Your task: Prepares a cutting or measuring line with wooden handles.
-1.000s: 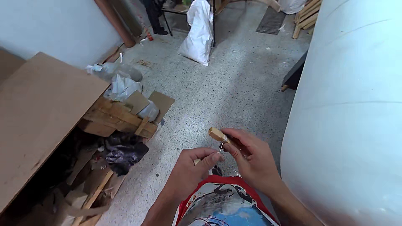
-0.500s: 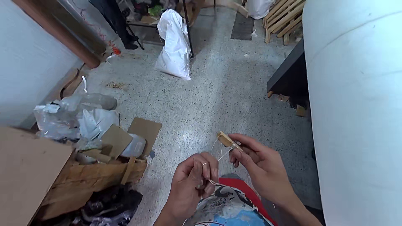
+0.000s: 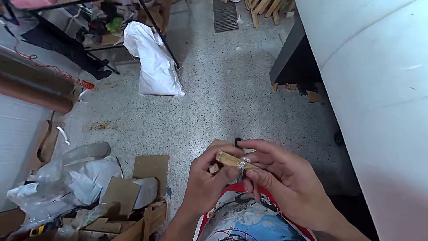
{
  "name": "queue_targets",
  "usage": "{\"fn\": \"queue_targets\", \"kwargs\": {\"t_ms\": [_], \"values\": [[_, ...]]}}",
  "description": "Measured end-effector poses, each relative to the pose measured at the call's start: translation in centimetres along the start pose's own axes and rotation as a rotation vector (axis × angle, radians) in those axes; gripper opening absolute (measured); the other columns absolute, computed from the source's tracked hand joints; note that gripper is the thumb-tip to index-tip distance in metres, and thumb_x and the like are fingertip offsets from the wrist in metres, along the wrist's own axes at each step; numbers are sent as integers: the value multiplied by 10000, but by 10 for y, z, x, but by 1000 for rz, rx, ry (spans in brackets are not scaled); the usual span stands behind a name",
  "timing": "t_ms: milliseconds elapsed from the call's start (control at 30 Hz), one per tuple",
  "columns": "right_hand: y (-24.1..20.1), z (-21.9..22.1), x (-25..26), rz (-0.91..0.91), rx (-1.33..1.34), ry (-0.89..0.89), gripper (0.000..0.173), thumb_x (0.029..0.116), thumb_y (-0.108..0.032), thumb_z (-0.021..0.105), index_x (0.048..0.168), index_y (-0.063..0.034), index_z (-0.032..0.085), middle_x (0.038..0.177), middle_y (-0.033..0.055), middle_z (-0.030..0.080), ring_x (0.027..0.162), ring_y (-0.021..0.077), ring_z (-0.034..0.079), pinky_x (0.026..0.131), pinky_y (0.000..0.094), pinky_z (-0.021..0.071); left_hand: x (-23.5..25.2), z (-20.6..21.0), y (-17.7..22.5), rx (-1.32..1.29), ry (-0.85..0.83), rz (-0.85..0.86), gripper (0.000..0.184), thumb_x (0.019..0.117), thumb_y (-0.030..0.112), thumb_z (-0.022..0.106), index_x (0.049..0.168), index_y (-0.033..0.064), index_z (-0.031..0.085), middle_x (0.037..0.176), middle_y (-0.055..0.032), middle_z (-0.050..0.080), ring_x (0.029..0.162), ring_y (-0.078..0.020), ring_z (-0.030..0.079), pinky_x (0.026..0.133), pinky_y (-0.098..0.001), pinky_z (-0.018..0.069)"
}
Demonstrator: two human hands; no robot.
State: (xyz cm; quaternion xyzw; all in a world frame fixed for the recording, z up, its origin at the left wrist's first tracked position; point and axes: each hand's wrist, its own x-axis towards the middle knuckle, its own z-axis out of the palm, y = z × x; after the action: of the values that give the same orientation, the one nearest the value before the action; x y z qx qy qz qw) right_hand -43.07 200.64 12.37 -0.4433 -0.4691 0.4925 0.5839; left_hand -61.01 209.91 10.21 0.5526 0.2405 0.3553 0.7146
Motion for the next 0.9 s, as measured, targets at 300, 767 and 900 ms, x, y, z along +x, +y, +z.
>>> {"fn": "queue_targets", "kwargs": {"t_ms": [300,767,900], "values": [[-11,-114,130,-314,-334,139,331,947,-187,767,1257,-113,676,1131,11,715,931,159,719,801,336,660,154,7,5,-74,16,131,260,955,224,738,1187,106,740,1072,-102,675,712,-83,628,583,-206,550],[20,-152,315,-140,-398,298,212,955,-187,751,1152,-108,743,1064,-14,710,829,108,692,657,258,627,331,-72,-13,212,9,-99,315,946,332,748,1179,120,726,860,-71,725,617,-91,629,538,-210,536],[37,-147,388,-23,-347,361,293,936,-147,762,1223,-96,728,1104,36,694,847,178,707,702,311,657,378,-116,-15,198,-116,-91,230,1047,206,610,1054,38,766,748,-9,647,580,-31,521,521,-187,451]]}}
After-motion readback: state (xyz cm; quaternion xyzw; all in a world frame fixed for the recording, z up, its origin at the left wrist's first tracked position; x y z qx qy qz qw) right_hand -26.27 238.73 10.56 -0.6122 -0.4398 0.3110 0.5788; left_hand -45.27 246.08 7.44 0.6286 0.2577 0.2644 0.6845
